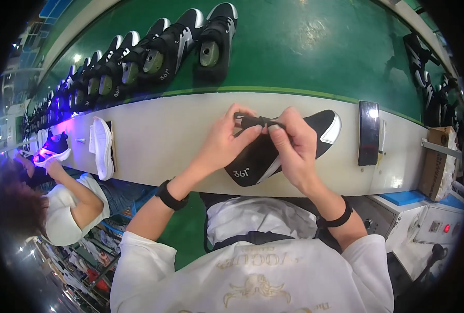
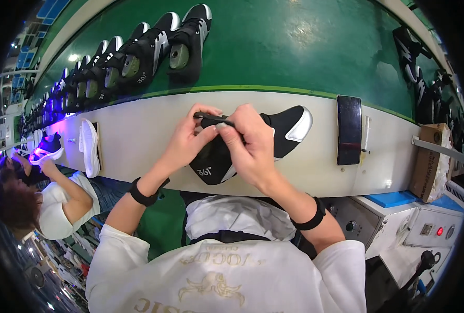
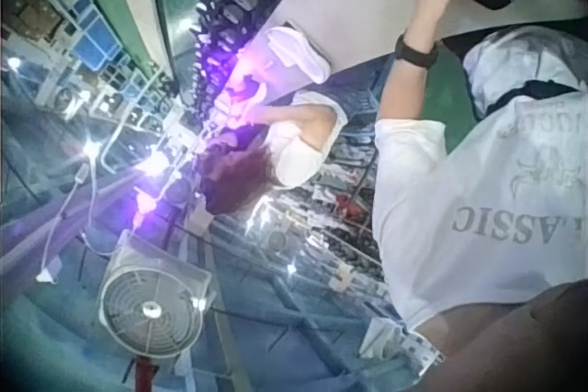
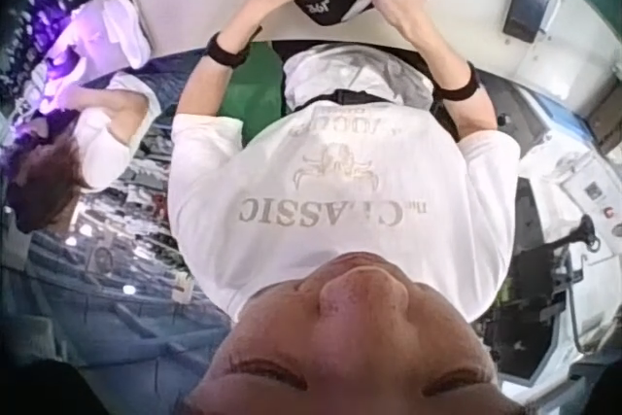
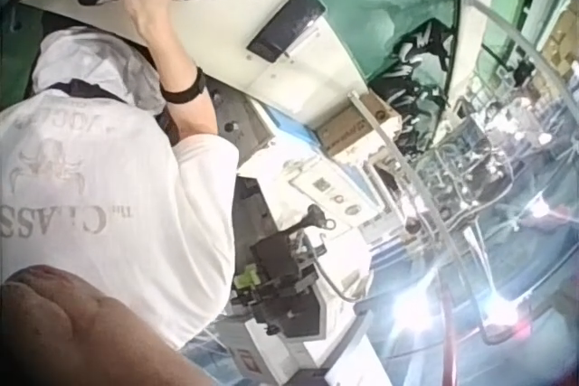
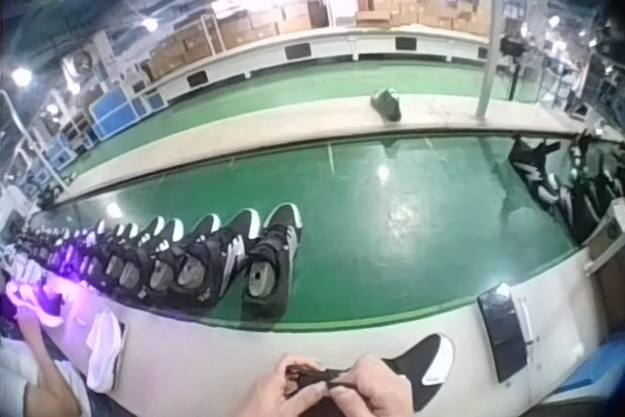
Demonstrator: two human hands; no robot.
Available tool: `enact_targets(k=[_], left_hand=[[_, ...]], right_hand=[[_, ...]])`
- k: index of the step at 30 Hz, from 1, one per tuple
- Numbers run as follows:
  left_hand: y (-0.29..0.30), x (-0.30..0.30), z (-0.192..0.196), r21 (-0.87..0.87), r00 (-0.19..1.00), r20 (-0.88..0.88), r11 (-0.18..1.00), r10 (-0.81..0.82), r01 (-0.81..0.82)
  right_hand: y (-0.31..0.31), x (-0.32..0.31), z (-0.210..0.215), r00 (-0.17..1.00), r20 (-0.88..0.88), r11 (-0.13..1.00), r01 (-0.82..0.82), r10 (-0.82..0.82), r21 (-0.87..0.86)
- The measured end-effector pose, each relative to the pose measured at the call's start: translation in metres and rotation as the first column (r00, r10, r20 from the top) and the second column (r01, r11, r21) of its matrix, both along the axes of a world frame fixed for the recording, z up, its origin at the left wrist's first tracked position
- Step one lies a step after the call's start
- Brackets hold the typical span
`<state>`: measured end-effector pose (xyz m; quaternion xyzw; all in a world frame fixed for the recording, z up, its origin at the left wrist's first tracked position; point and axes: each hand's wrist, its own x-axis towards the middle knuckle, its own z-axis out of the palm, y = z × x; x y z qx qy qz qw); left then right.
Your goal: The worker inspects shoe components, adjusts them, and places completed shoes onto a conveyor belt in a factory setting.
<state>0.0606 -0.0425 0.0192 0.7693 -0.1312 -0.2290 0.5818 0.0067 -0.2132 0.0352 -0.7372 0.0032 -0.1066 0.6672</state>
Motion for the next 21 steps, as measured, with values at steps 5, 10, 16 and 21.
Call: enact_targets(k=[5, 10, 16, 21], left_hand=[[0.002, 0.006, -0.004, -0.078, 0.985, -0.142, 0.993, -0.100, 0.090], [0.011, 0.000, -0.021, -0.120, 0.981, -0.193, 0.992, 0.001, -0.025], [0.008, -0.012, -0.004, -0.112, 0.978, -0.183, 0.986, 0.102, -0.124], [0.019, -0.049, 0.039, 0.188, 0.970, 0.037, 0.952, 0.241, -0.243]], right_hand=[[-0.005, 0.002, -0.001, 0.969, 0.223, 0.966, -0.050, 0.109, -0.252], [-0.012, -0.012, -0.007, 0.830, 0.256, 0.558, -0.079, 0.495, -0.826], [-0.028, -0.046, 0.009, 0.887, 0.075, 0.810, -0.378, 0.456, -0.448], [-0.033, -0.041, 0.010, 0.903, -0.048, 0.896, -0.416, 0.427, 0.156]])
